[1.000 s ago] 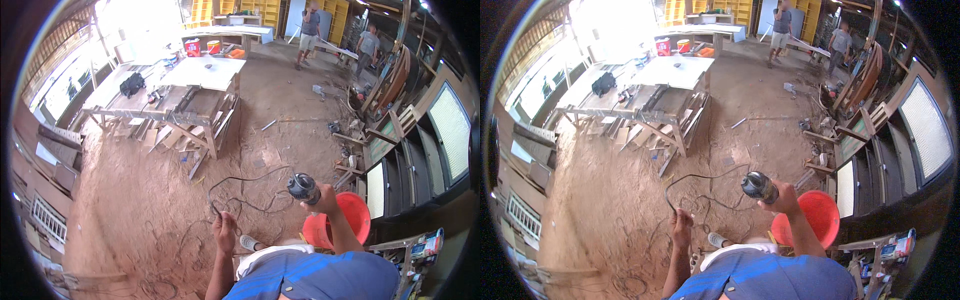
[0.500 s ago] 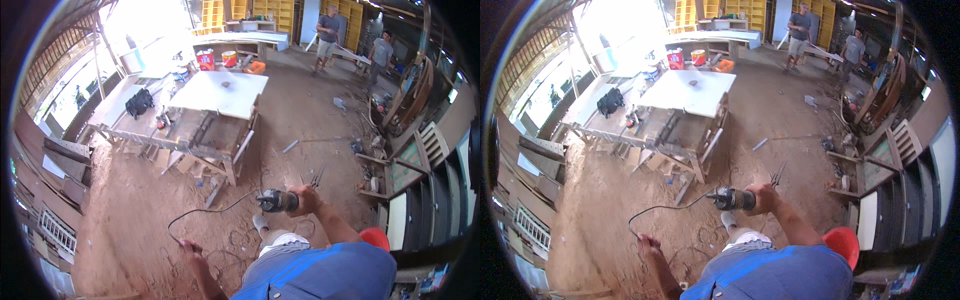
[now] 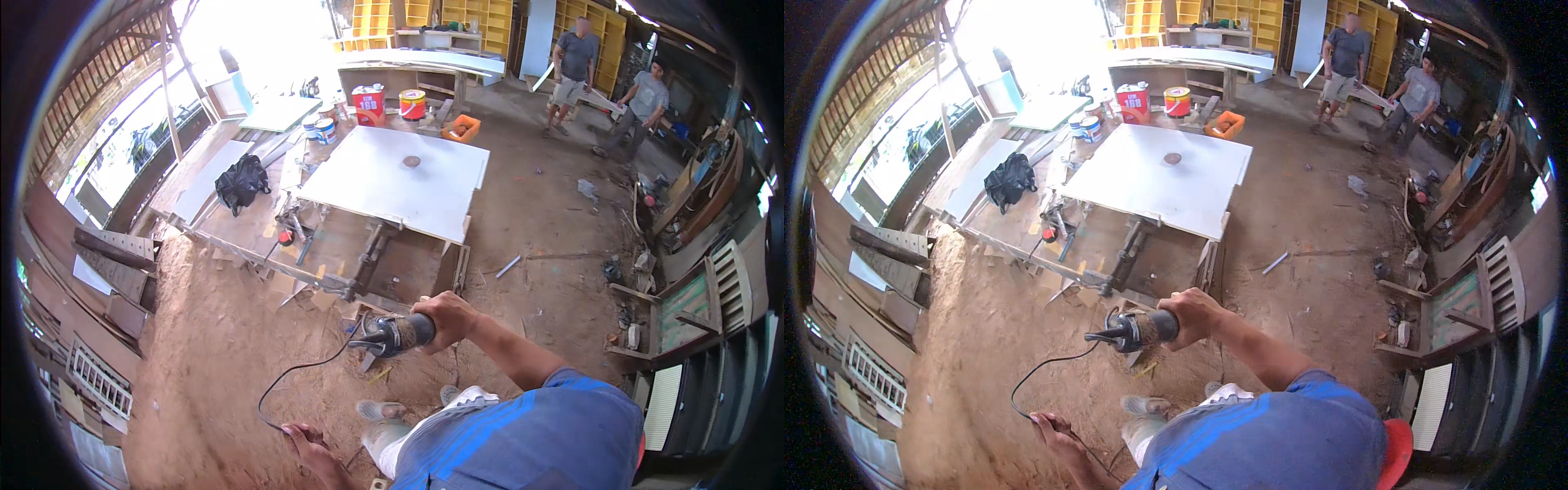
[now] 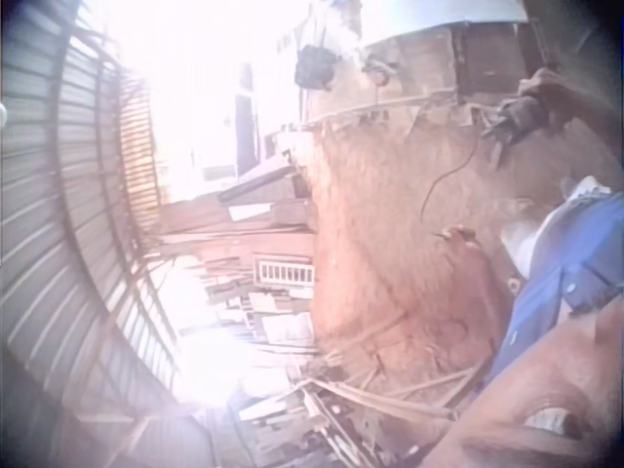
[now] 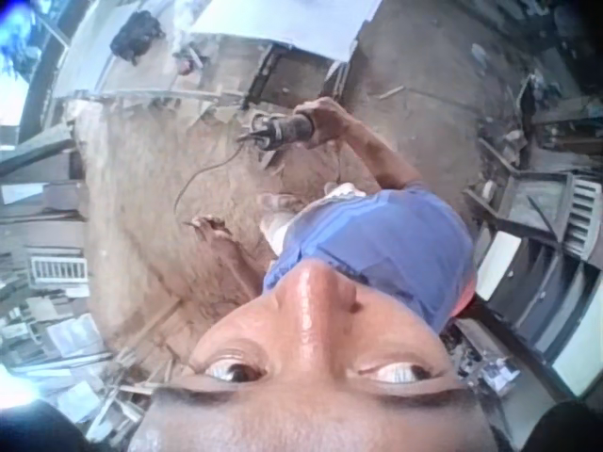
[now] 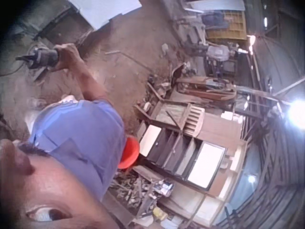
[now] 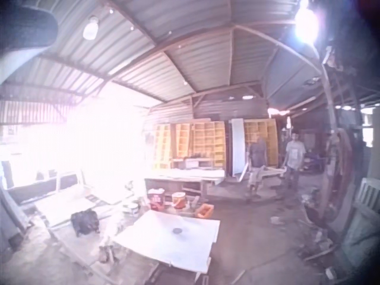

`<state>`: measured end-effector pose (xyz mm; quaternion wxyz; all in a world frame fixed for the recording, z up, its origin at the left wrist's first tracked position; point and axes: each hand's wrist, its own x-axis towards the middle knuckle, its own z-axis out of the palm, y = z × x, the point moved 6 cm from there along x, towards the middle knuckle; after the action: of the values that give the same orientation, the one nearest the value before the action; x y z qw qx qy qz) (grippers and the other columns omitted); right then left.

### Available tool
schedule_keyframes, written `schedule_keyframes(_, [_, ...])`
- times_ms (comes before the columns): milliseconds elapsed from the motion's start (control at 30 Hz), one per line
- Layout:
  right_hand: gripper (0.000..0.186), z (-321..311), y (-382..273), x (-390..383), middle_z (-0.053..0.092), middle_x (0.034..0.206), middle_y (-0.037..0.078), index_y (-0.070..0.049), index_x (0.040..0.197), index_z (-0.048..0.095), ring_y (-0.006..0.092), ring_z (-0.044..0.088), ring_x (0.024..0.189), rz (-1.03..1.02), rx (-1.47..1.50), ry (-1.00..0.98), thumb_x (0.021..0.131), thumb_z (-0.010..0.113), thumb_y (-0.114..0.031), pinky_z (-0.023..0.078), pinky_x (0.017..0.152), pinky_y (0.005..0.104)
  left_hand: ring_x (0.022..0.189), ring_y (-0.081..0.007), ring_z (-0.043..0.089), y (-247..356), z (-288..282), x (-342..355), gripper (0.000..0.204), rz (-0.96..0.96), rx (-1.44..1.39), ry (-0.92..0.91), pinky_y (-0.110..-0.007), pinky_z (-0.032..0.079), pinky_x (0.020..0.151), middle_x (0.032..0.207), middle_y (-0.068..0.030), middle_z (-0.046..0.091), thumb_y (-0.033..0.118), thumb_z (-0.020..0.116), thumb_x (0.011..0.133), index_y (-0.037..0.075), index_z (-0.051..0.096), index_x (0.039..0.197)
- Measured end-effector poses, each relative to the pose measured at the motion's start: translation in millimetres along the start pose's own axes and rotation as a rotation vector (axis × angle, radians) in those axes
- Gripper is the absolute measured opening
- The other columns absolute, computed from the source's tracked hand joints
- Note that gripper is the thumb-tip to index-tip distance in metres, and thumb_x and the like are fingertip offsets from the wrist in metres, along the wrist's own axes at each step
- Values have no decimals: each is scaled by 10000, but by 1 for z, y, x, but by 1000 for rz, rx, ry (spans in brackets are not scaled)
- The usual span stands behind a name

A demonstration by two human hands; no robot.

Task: The person uses a handheld router to shape the edge of a long wooden plank. Afterward, they move to a workbench and use a wrench to adjust the router and handle a small router bit before placing it into a storage rack.

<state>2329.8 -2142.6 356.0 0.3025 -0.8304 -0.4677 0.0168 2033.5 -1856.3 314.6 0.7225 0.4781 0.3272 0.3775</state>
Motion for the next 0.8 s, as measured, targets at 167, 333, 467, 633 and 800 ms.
schedule_keyframes(167, [595, 32, -19, 109, 735, 901, 130, -118, 998, 726, 348, 731, 802, -12, -21, 4, 550, 923, -458, 599, 739, 444, 570, -53, 353, 9, -42, 101, 352, -13, -9, 155, -251, 267, 494, 713, 54, 434, 402, 551, 1101, 151, 515, 856])
schedule_keyframes(333, [607, 50, -26, 181, 757, 897, 136, -95, 1011, 735, 350, 749, 832, 99, 2, -16, 536, 944, -408, 606, 771, 447, 571, -63, 371, 15, -62, 200, 382, -43, 71, 34, -270, 298, 515, 698, 50, 454, 416, 524, 1110, 133, 542, 854])
schedule_keyframes(467, [571, 62, -43, 245, 754, 855, 173, -84, 998, 747, 369, 751, 826, 182, -67, 58, 537, 922, -372, 601, 779, 458, 631, -71, 419, 39, -108, 249, 405, -135, 148, -112, -261, 323, 569, 694, 31, 475, 415, 514, 1114, 108, 549, 853])
schedule_keyframes(633, [607, 90, -54, 298, 756, 872, 181, -81, 1025, 747, 377, 750, 856, 232, -112, -2, 543, 907, -413, 596, 794, 459, 602, -69, 380, 43, -163, 302, 421, -100, 185, 54, -268, 287, 551, 680, 43, 434, 444, 511, 1110, 117, 546, 846])
schedule_keyframes(800, [626, 115, -56, 352, 761, 898, 170, -109, 1048, 731, 393, 740, 875, 213, -108, -102, 550, 886, -455, 583, 812, 474, 551, -75, 325, 63, -177, 335, 446, -58, 39, 288, -279, 236, 508, 655, 43, 376, 463, 517, 1103, 107, 527, 834])
